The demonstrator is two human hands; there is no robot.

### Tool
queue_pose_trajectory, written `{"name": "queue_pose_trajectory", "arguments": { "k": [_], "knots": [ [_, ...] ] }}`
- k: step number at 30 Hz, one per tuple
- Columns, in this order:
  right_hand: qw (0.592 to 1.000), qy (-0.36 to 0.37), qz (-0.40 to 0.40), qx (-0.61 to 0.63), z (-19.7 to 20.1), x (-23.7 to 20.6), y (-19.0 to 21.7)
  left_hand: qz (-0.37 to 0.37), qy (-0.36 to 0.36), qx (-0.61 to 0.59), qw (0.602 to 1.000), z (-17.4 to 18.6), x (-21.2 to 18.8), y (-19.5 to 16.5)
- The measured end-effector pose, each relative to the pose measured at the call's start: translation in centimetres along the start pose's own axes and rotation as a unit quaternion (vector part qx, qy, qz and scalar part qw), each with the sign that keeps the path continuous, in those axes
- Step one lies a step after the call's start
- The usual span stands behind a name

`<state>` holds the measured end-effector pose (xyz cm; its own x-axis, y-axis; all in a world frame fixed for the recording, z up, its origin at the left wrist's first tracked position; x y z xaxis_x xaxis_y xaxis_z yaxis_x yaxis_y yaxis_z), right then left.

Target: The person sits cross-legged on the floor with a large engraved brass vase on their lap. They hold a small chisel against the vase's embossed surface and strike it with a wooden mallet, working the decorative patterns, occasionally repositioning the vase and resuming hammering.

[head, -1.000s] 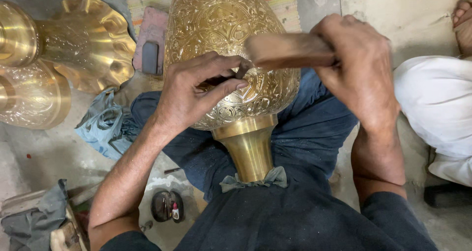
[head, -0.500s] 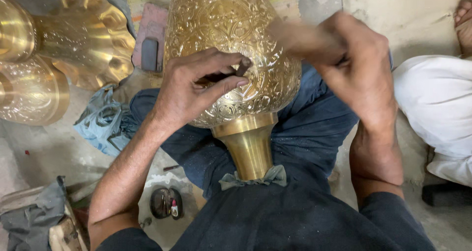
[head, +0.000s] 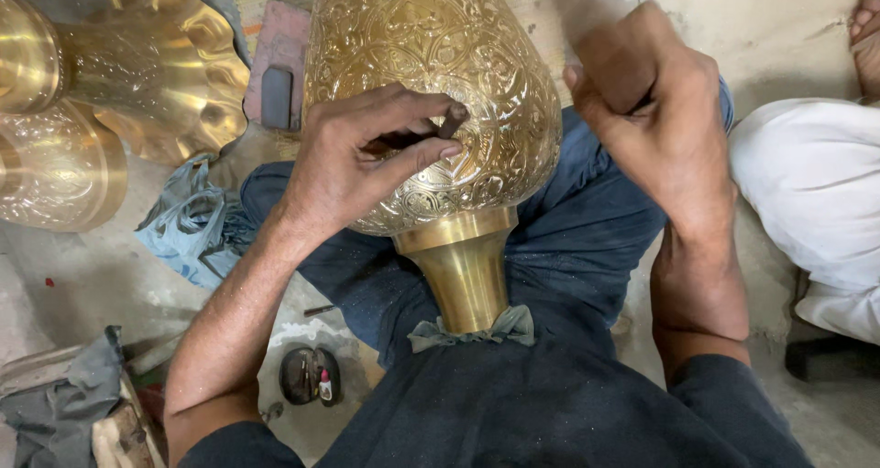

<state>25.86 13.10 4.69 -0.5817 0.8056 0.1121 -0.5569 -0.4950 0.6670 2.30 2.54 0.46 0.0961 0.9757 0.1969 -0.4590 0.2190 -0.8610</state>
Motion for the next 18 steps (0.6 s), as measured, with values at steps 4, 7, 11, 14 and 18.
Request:
{"name": "queue_pose_trajectory", "arguments": {
  "k": [4,7,11,14,18],
  "knots": [
    [0.973,-0.001,0.144,-0.182,0.0,-0.1,1.2,-0.006,0.005,0.003,1.000,-0.2,0.1,0.3],
    [0.998,-0.004,-0.008,0.064,0.4,0.0,-0.1,0.007,-0.001,-0.009,1.000,-0.1,0.0,0.4],
    [0.985,0.003,0.104,-0.136,0.3,-0.1,0.3,-0.002,0.002,-0.001,1.000,-0.1,0.0,0.1],
    [0.998,0.002,0.058,-0.032,0.5,-0.2,-0.2,-0.001,0.001,-0.003,1.000,0.0,0.0,0.0],
    [0.987,0.010,0.110,-0.120,0.3,-0.1,0.0,0.009,0.005,-0.007,1.000,0.0,0.2,0.1]
  ]
}}
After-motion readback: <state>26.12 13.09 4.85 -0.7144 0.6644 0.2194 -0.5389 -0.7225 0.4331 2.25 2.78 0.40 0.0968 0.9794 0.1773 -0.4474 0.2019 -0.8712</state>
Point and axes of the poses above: each hand's wrist, its own x-axis towards the middle knuckle, its own z-axis out of the back of the hand, y = z × x, the point moved 4 cm from there along x, towards the middle knuckle, and after that the axes turned 1 degree about -y, right-handed, at the moved point
